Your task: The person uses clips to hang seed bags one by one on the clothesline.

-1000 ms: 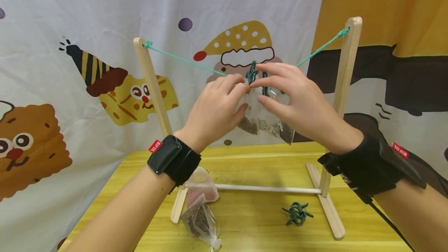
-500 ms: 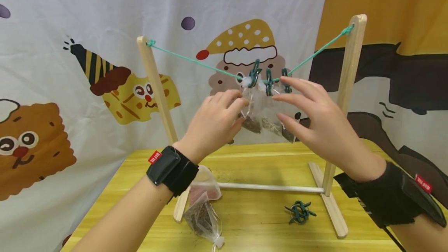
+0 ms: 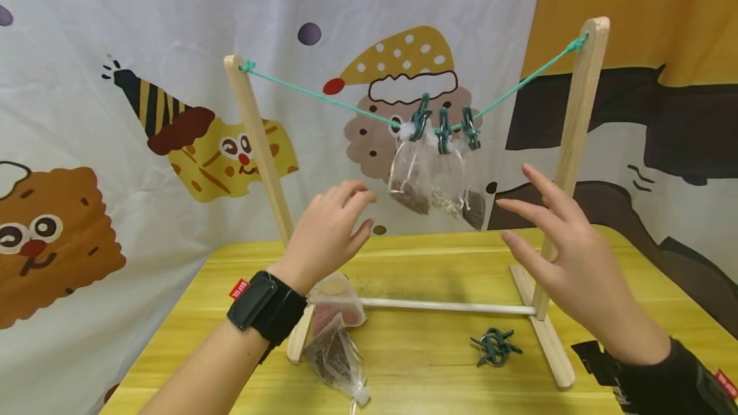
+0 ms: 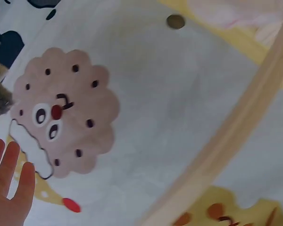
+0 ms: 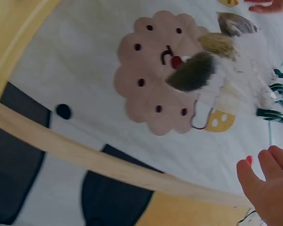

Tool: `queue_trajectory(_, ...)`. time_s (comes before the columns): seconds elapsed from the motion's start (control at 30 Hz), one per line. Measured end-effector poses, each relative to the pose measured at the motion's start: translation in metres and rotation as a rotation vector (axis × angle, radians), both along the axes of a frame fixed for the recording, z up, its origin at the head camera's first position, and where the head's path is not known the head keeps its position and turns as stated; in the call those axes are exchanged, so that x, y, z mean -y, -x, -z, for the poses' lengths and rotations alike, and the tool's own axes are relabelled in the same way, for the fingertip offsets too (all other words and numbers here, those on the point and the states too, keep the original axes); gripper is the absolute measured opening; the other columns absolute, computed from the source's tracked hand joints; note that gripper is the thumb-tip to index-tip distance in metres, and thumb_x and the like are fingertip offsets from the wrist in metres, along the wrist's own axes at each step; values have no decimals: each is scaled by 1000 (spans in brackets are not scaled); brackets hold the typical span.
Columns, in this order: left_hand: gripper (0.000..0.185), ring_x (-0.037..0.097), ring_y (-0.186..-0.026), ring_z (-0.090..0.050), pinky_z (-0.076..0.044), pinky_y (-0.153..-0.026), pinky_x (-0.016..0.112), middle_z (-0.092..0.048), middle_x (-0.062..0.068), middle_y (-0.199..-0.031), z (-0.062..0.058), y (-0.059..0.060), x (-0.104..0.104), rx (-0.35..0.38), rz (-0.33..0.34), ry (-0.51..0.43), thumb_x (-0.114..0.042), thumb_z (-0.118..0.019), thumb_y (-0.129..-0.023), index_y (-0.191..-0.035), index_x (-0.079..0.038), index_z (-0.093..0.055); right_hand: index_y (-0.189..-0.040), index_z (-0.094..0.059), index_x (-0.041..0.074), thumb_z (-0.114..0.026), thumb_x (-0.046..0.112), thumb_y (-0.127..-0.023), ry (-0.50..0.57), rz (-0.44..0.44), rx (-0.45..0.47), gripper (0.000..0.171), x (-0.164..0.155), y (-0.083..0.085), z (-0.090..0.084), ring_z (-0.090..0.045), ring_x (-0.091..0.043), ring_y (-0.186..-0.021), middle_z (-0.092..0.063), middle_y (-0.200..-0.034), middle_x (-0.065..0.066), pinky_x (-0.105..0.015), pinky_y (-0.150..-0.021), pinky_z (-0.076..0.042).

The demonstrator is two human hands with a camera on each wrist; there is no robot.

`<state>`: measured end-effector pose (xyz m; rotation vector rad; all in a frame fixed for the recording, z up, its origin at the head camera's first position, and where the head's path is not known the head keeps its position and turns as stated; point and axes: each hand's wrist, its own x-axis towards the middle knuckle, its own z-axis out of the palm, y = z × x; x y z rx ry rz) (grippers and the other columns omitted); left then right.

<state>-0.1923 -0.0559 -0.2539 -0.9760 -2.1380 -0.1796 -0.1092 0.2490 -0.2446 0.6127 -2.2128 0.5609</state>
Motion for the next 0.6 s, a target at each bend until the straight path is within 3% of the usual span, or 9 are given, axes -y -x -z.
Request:
queue_trajectory(0.07, 31, 21, -96, -49, -40, -79, 37, -49, 6, -114, 9, 0, 5, 19, -10, -17, -20, -58, -85, -114, -11, -52, -120, -57, 15, -69, 11, -76, 6, 11, 14, 46, -5, 1, 12, -30, -25, -127, -23, -145, 1, -18, -60, -35)
queue_trajectory(0.13, 31, 21, -98, -49, -41, -78, 38, -49, 6, -115, 18, 0, 10, 40, -28, -33, -21, -58, -84, -114, -12, -53, -121, -56, 15, -70, 13, -76, 10, 12, 46, 47, -9, 2, 24, -31, -28, -126, -22, -146, 1, -28, -75, -40)
queue_trajectory(0.23, 32, 21, -101, -48, -40, -80, 39, -48, 6, -117, 31, 1, 13, 80, -54, -46, -23, -59, -84, -114, -12, -52, -121, -55, 13, -71, 17, -75, 10, 6, 104, 49, -17, 4, 40, -31, -35, -125, -20, -146, -1, -46, -80, -41)
queue_trajectory(0.3, 33, 22, -103, -48, -40, -82, 40, -47, 6, -119, 40, 1, 15, 104, -72, -41, -24, -59, -84, -114, -12, -52, -122, -54, 13, -72, 20, -75, 15, 0, 158, 50, -22, 4, 51, -28, -37, -126, -18, -147, -2, -63, -84, -31)
queue_trajectory(0.47, 34, 23, -105, -48, -41, -81, 41, -48, 6, -120, 59, 0, 23, 150, -128, -42, -25, -60, -84, -114, -13, -52, -123, -52, 13, -71, 23, -76, 24, 9, 260, 51, -27, 5, 75, -25, -44, -124, -16, -147, -6, -67, -82, -27)
queue_trajectory(0.6, 34, 24, -104, -48, -41, -80, 41, -48, 6, -119, 69, -3, 33, 183, -164, -54, -26, -61, -83, -114, -14, -52, -126, -50, 13, -70, 27, -77, 21, 30, 310, 54, -24, 4, 90, -25, -46, -123, -15, -147, -6, -68, -80, -27)
